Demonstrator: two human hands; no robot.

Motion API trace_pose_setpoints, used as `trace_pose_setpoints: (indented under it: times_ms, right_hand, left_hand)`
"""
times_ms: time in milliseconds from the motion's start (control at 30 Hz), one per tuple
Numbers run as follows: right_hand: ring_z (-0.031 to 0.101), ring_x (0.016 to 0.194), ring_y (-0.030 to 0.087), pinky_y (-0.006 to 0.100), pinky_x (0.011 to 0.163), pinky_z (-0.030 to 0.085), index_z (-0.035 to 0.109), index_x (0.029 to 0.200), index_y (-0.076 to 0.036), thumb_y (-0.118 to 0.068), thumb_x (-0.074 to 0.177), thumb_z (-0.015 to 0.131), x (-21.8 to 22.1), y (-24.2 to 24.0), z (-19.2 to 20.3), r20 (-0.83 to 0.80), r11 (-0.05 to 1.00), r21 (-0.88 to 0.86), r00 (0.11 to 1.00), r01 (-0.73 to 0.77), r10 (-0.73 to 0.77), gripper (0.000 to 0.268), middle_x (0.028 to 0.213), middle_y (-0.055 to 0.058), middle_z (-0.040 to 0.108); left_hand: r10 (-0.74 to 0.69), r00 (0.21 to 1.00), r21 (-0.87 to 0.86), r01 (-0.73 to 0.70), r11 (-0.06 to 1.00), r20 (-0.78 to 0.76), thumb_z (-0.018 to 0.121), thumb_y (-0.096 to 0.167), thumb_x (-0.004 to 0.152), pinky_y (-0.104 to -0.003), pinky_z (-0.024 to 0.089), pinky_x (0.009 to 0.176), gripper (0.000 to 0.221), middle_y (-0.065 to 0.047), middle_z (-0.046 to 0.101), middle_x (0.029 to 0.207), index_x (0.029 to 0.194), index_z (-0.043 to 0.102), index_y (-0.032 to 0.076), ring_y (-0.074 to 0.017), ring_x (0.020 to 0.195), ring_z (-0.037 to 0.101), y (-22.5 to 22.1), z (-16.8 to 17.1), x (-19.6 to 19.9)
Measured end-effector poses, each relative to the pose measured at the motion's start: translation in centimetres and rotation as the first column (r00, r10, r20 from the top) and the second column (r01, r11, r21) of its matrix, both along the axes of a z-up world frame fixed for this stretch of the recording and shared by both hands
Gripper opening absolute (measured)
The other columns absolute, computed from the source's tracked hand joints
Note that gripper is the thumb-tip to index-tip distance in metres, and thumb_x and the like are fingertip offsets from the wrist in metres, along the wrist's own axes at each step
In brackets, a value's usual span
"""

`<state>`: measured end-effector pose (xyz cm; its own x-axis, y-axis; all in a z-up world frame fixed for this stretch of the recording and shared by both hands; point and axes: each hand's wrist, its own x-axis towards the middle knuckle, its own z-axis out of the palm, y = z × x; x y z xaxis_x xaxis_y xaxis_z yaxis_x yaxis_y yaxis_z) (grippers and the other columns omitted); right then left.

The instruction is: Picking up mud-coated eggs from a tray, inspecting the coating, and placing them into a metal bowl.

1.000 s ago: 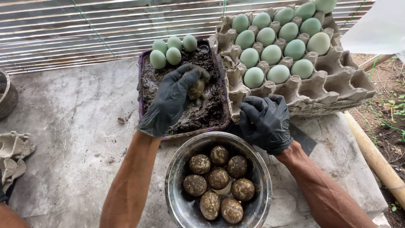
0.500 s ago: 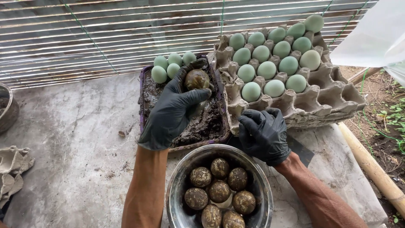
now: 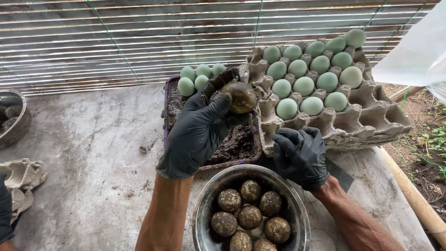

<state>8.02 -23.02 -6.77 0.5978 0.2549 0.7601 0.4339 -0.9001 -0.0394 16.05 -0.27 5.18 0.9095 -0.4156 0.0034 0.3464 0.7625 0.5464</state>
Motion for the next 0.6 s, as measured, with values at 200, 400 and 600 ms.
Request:
trace_pose_setpoints:
  times_ms: [200, 400, 600]
  right_hand:
    - [0.070, 0.076, 0.032, 0.046, 0.076, 0.051, 0.072, 0.092, -0.015, -0.023, 0.090, 0.066, 0.0, 0.2, 0.3, -0.006, 1.000, -0.003, 1.000, 0.021, -0.021, 0.010, 0.097, 0.006, 0.073]
    - [0.070, 0.078, 0.031, 0.044, 0.075, 0.051, 0.072, 0.093, -0.015, -0.023, 0.089, 0.066, 0.0, 0.1, 0.1, -0.030, 0.999, -0.014, 0.999, 0.030, -0.030, 0.010, 0.098, 0.006, 0.072]
    - [0.071, 0.081, 0.032, 0.044, 0.077, 0.052, 0.073, 0.094, -0.014, -0.023, 0.092, 0.066, -0.2, 0.4, 0.3, -0.029, 1.000, -0.023, 0.999, 0.019, -0.019, 0.012, 0.099, 0.007, 0.073]
  left_hand:
    - [-0.019, 0.996, 0.031, 0.017, 0.999, 0.083, 0.078, -0.011, 0.079, -0.054, 0.066, 0.081, 0.062, -0.034, 0.067, 0.116, 0.137, 0.057, -0.012, -0.0445, 0.095, 0.071, -0.8, -1.6, 0.6]
    - [-0.132, 0.927, 0.635, -0.132, 0.761, 0.351, 0.088, 0.006, 0.075, -0.045, 0.065, 0.084, 0.058, -0.020, 0.072, 0.109, 0.128, 0.067, 0.002, -0.0308, 0.095, 0.071, 1.5, -2.1, 2.3]
    - [-0.419, 0.748, 0.856, -0.467, 0.219, 0.515, 0.079, 0.015, 0.085, -0.054, 0.057, 0.088, 0.047, -0.022, 0.070, 0.103, 0.128, 0.060, 0.008, -0.0441, 0.103, 0.070, 1.1, -9.2, 4.9]
